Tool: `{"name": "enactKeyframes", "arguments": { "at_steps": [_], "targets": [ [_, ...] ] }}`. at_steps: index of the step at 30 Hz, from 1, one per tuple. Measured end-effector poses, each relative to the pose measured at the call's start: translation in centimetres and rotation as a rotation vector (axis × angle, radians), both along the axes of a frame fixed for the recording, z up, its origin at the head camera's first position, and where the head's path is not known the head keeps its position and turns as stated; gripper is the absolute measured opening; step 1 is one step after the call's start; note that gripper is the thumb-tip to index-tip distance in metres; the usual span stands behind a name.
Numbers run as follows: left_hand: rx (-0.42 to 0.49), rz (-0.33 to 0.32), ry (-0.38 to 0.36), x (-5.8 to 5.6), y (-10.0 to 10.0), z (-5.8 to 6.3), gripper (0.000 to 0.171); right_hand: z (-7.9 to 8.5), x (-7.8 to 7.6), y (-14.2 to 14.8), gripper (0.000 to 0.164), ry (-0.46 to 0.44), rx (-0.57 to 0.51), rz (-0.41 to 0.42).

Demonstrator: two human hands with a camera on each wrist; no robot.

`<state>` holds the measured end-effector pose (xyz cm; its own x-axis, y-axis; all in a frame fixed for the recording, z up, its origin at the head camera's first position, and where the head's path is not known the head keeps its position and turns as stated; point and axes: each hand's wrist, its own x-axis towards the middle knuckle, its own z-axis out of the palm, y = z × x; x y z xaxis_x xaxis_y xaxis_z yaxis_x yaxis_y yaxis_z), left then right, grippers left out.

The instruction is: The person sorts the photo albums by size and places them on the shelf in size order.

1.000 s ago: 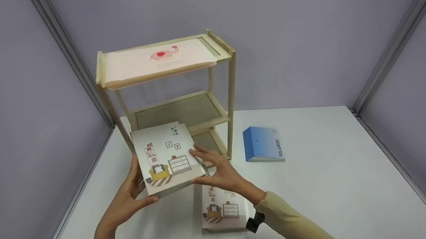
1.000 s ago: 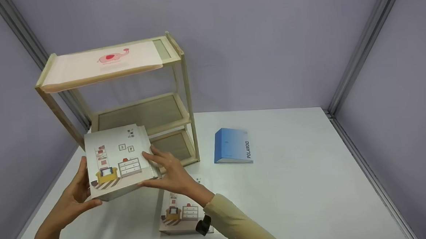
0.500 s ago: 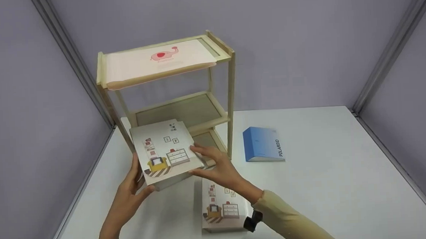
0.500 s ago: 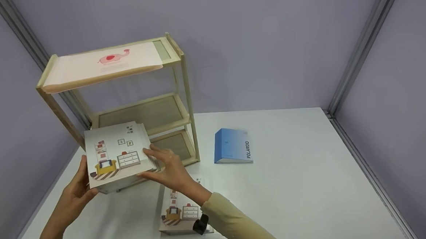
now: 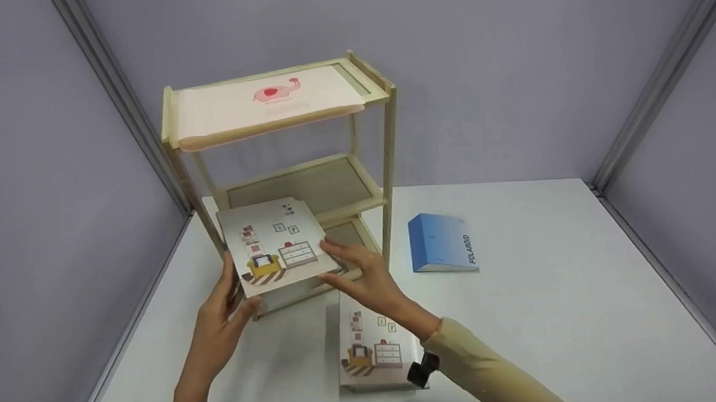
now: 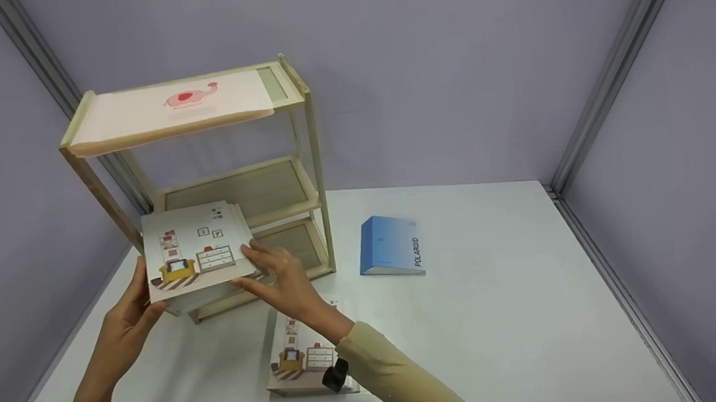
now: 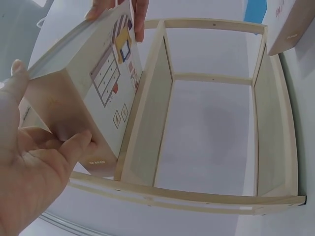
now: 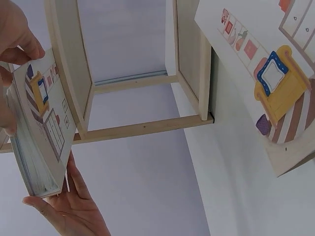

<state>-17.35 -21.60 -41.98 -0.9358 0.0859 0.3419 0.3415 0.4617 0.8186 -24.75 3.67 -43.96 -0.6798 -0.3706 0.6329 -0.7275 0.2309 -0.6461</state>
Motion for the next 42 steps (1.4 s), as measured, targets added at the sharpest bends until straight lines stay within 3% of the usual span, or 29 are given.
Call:
{"name": "enactKeyframes", "arguments": {
  "at_steps": [8,16,25,31,42],
  "targets": [
    [-0.015,0.049,0.078,-0.3,0.1,-0.1,0.070,0.3,0.0,-0.1,0.053,0.030,0.086,-0.019],
    [-0.037,0.106,0.109,-0.3,0.3,0.0,0.068,0.5,0.0,-0.3,0.052,0.022,0.108,-0.049],
    [-0.057,0.174,0.192,-0.4,0.6,-0.2,0.061,0.8,-0.3,-0.6,0.051,0.050,0.105,-0.064],
    [-0.119,0.217,0.240,-0.5,0.9,-0.2,0.060,0.6,-0.5,-0.7,0.050,0.031,0.093,-0.060],
    [-0.152,0.271,0.308,-0.7,1.3,0.1,0.056,1.2,-0.8,-1.1,0.044,0.019,0.066,-0.082]
  ]
}}
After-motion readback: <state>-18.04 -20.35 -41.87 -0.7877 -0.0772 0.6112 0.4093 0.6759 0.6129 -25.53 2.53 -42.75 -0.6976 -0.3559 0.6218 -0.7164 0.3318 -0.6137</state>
